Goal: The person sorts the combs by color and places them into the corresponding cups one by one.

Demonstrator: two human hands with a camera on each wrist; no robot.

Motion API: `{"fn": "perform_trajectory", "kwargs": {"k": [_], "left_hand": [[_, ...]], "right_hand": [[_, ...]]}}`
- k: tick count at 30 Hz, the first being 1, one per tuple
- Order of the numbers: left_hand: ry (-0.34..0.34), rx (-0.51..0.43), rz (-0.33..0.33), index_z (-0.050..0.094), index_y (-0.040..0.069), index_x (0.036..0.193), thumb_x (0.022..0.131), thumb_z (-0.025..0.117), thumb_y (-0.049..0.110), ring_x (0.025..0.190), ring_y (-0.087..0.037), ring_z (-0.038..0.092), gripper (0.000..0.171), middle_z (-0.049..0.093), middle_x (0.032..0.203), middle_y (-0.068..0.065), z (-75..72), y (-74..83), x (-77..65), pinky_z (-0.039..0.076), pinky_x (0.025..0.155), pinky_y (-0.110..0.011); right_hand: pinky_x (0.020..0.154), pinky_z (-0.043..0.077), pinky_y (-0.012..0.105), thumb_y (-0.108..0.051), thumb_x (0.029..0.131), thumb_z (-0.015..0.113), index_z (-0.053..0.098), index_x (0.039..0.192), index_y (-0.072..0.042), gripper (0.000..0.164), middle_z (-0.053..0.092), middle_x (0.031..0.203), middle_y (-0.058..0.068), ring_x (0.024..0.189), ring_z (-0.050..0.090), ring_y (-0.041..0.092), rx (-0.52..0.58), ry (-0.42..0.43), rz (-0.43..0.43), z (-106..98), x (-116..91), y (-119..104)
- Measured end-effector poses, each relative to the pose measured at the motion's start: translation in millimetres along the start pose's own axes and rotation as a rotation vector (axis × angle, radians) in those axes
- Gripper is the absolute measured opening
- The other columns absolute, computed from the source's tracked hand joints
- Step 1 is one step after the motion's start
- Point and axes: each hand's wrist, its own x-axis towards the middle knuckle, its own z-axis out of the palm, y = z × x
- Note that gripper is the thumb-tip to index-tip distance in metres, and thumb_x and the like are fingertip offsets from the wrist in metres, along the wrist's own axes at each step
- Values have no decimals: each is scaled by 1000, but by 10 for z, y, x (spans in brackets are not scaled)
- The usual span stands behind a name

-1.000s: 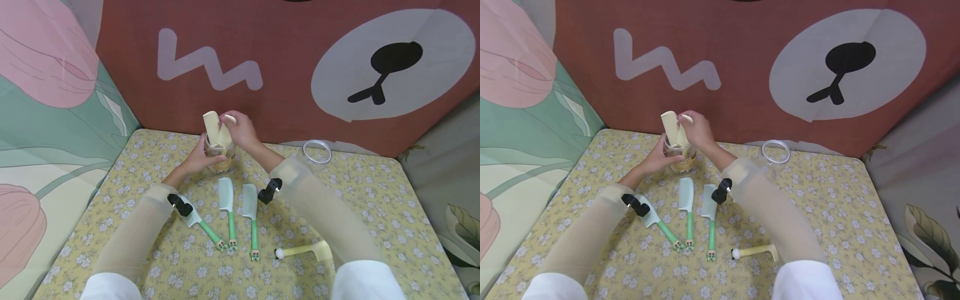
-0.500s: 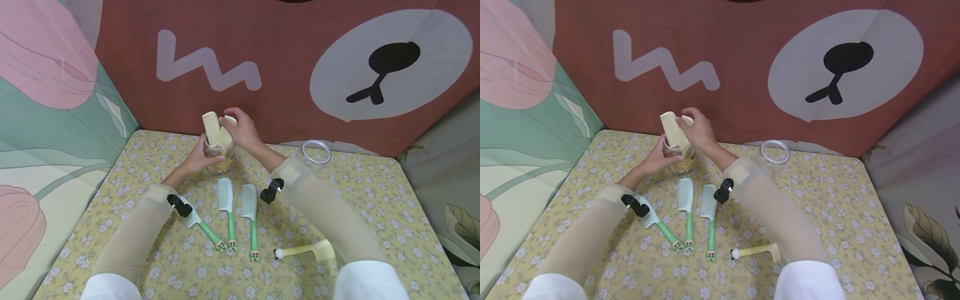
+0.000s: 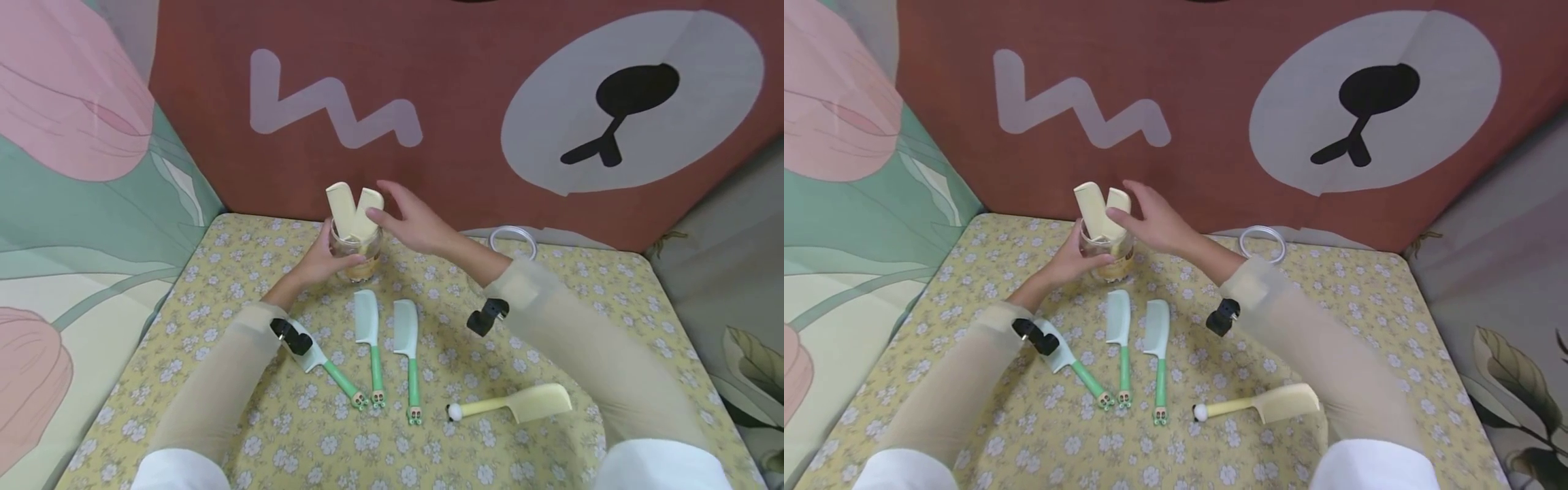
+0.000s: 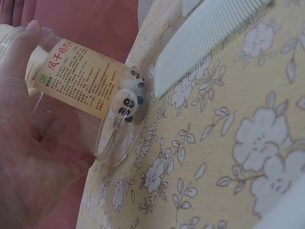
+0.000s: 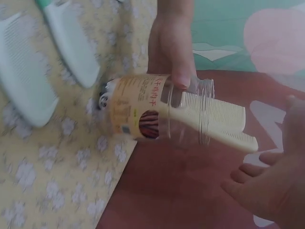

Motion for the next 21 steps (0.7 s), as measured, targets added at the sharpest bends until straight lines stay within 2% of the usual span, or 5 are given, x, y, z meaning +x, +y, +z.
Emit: {"fn": "perform_trajectory", "kwargs": {"k": [6, 14, 15, 21], "left_hand": [[-8, 27, -31, 4, 12, 161, 91, 76, 10, 147, -39, 32, 100, 26, 161, -21, 33, 249, -111, 28, 118, -57], [-1, 52, -40, 2, 14, 162, 91, 77, 12, 149, -38, 28, 103, 24, 162, -20, 26, 193, -100, 27, 120, -55], [-1, 53, -46, 2, 14, 162, 91, 76, 12, 149, -38, 27, 102, 24, 162, -20, 25, 201, -101, 26, 120, -55], [17, 66, -36, 2, 22, 163, 91, 77, 15, 150, -36, 26, 104, 23, 164, -16, -3, 14, -17, 25, 120, -56]], "right_hand": [[122, 21, 54, -43, 106, 52, 13, 164, -9, 77, 13, 169, 13, 155, 12, 30, -111, -96, -81, -58, -329, 102], [125, 9, 53, -47, 103, 57, 15, 163, -7, 83, 9, 169, 16, 156, 5, 32, -413, -140, -247, -49, -784, 347], [125, 7, 53, -47, 103, 58, 15, 163, -7, 84, 8, 169, 16, 156, 4, 33, -433, -144, -258, -59, -842, 366], [123, 10, 58, -48, 101, 61, 14, 164, -11, 86, 8, 170, 14, 156, 6, 33, -501, -155, -280, -127, -1166, 461]]}}
